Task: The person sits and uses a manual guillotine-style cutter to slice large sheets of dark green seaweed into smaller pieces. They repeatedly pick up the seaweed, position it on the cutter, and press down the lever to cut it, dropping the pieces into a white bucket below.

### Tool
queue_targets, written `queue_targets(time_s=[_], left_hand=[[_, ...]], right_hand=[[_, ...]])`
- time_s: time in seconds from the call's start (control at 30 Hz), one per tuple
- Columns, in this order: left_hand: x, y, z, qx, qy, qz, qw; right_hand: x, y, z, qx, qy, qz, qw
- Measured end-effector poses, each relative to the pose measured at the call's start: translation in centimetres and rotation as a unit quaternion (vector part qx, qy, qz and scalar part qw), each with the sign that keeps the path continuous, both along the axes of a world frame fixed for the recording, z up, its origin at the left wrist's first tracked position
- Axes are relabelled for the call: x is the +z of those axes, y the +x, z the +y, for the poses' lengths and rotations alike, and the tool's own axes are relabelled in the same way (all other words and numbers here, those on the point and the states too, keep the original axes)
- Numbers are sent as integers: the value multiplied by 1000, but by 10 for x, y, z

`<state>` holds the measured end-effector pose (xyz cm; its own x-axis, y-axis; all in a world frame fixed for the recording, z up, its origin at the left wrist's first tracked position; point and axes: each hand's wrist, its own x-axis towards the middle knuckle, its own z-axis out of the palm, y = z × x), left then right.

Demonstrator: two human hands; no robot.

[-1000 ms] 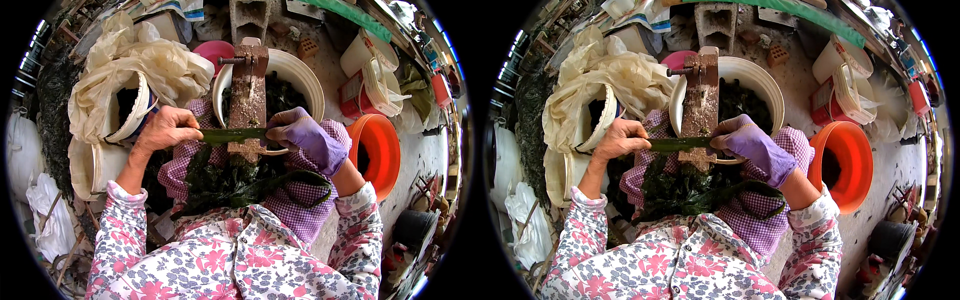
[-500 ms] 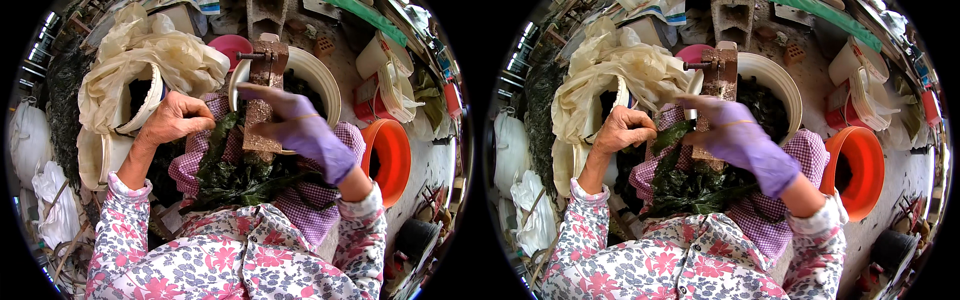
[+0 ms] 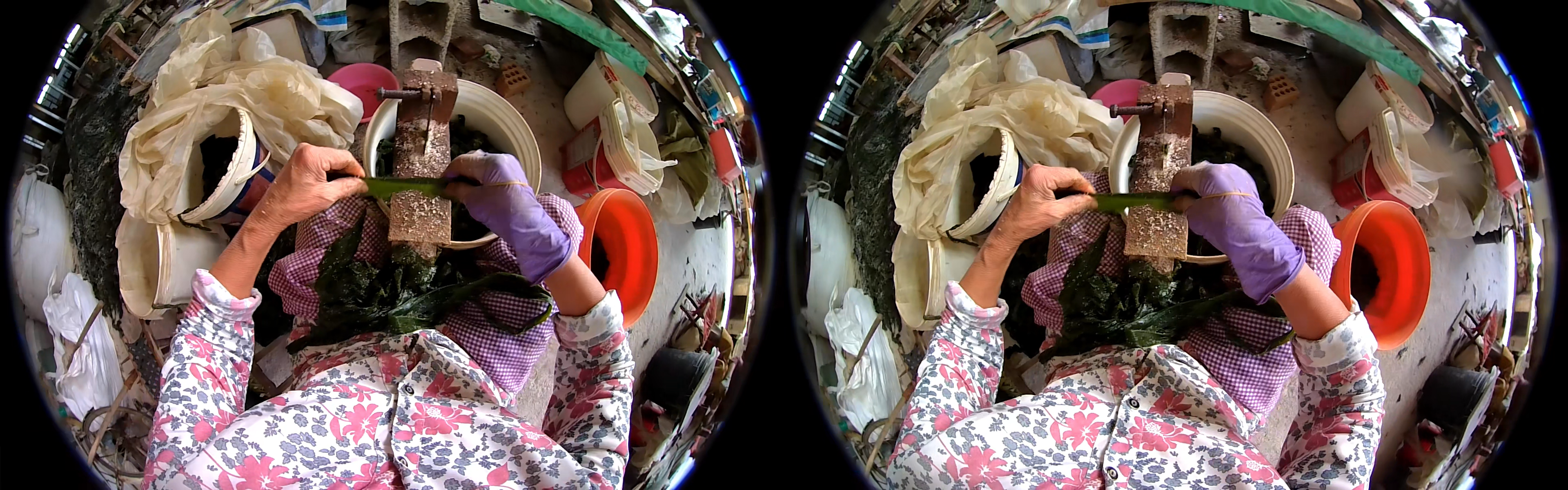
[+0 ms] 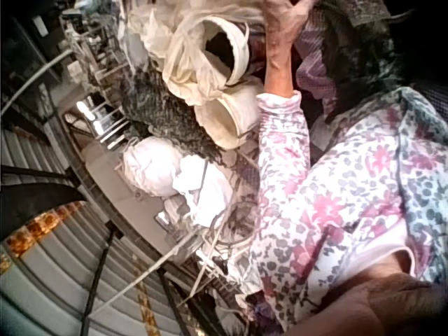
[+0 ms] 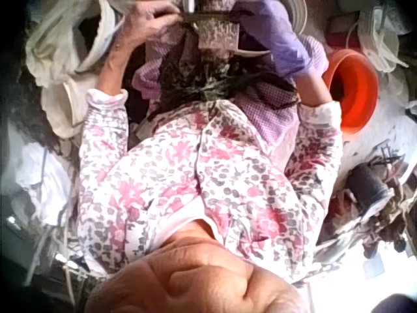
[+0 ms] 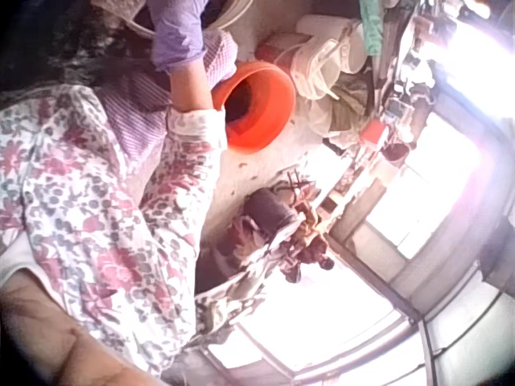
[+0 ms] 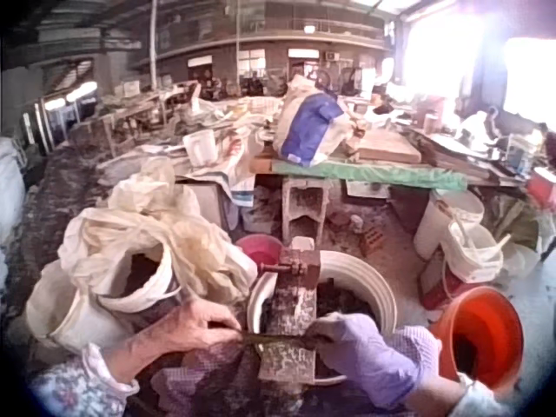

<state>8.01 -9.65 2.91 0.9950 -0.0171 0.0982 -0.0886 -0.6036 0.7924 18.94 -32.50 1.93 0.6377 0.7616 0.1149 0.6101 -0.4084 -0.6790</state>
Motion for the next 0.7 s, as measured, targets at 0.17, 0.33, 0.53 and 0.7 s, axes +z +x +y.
queue_targets(time_s=[0.17, 0.33, 0.53, 0.7], left_hand=[[-20, 10, -13, 24, 134, -233, 963], [-55, -24, -11, -33, 95, -169, 980], [-50, -5, 6, 27, 7, 51, 998], [-64, 14, 9, 18, 47, 69, 996]], right_hand=[[-20, 1, -12, -30, 29, -364, 930], [-50, -35, -27, -24, -81, -214, 973], [-32, -6, -21, -119, -50, 289, 949], [-32, 22, -25, -54, -106, 491, 863]])
